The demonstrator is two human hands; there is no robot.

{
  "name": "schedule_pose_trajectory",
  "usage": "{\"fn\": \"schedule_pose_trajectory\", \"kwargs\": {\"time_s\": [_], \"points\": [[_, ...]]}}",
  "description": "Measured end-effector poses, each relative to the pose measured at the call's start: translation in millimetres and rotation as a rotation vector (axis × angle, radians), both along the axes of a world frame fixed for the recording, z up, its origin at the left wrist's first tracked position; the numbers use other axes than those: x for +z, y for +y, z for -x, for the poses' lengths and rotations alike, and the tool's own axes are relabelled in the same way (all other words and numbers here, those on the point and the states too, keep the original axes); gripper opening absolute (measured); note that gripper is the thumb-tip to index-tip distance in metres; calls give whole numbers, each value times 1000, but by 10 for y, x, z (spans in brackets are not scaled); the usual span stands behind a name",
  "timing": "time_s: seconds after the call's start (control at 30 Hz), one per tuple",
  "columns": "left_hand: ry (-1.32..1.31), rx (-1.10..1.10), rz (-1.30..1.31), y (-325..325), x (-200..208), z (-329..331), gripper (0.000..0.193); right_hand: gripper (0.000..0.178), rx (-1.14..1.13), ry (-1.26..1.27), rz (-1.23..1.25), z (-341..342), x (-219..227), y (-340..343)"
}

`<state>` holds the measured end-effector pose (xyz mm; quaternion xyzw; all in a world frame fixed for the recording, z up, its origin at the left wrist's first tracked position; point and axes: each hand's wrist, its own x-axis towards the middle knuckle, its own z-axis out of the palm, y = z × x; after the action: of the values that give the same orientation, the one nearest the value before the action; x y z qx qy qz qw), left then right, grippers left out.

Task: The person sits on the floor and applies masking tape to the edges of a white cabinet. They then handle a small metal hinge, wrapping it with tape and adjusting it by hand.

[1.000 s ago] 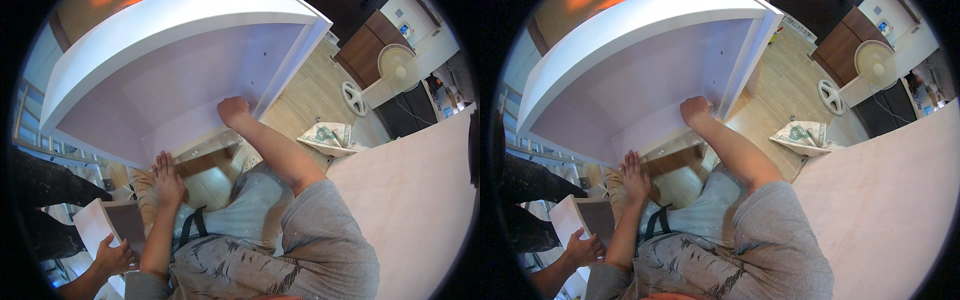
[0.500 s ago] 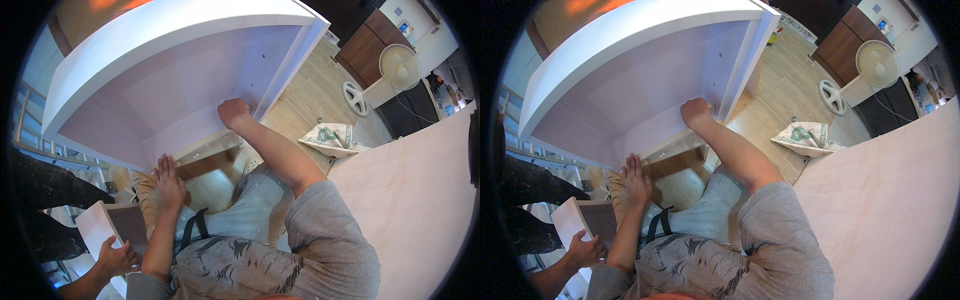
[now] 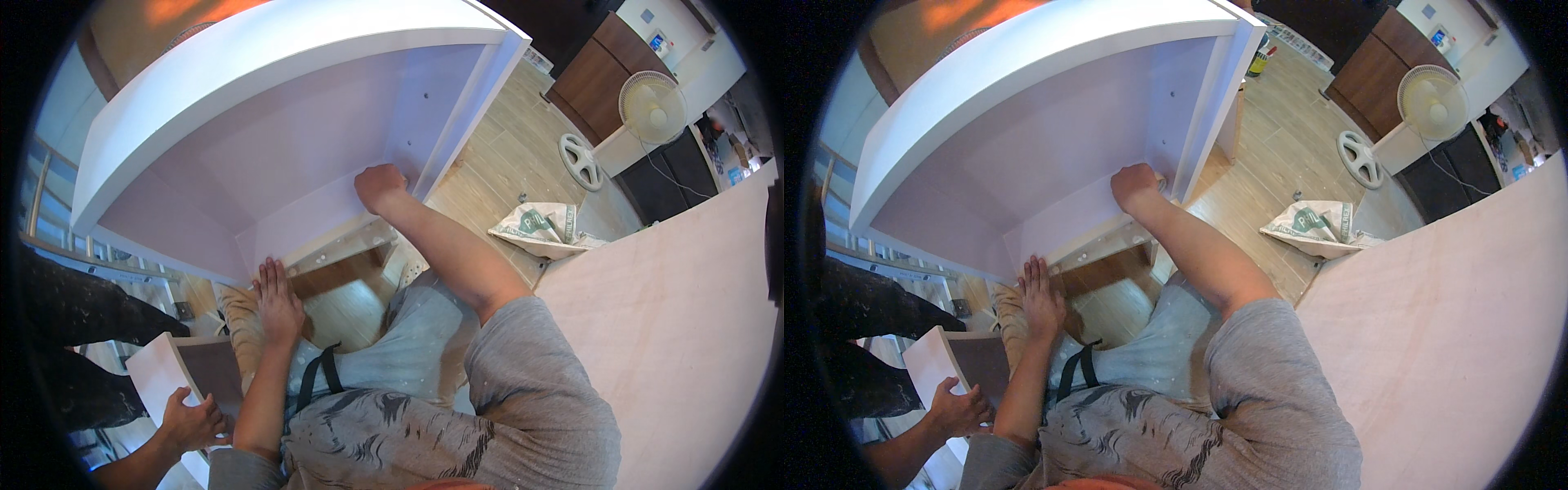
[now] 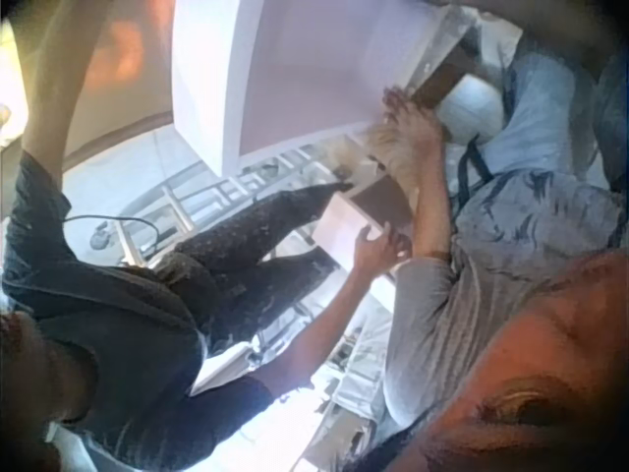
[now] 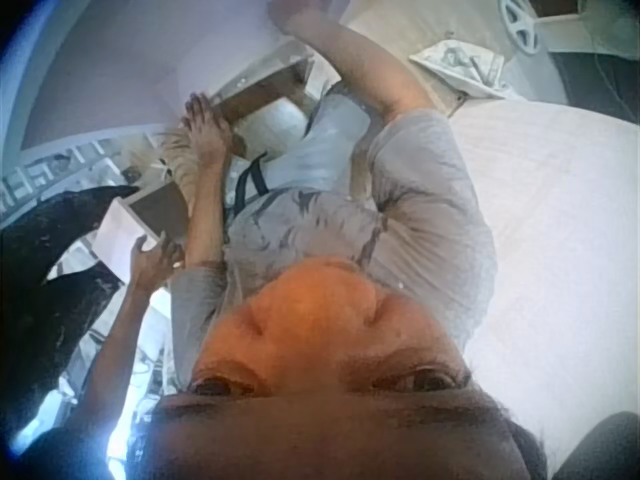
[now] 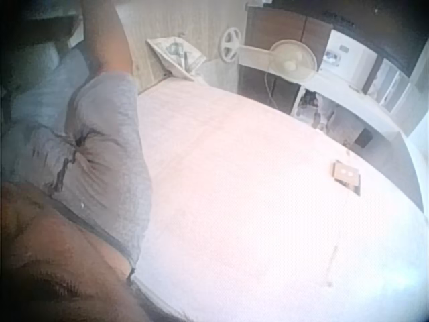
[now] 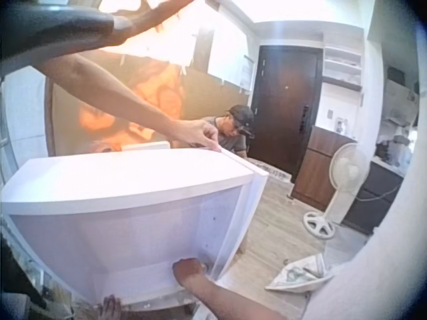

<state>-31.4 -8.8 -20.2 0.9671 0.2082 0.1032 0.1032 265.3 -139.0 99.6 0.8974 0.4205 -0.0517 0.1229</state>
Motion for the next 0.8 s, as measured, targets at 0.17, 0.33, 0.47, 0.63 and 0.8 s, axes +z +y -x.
{"fn": "schedule_pose_trajectory", "kwargs": {"time_s": [0.17, 0.33, 0.47, 0.63, 0.8], "points": [[18, 14, 13, -12, 26, -19, 88, 21, 14, 31, -25, -34, -12, 6], [13, 11, 17, -15, 37, -12, 87, 21, 18, 6, -17, -49, -74, 3], [2, 16, 23, -46, 78, -17, 86, 22, 14, -1, -18, -62, -120, 13], [-9, 6, 22, -40, 93, -7, 86, 21, 17, -16, -30, -88, -203, 26], [35, 9, 22, -35, 121, -23, 86, 21, 40, -36, -45, -81, -210, 12]]}}
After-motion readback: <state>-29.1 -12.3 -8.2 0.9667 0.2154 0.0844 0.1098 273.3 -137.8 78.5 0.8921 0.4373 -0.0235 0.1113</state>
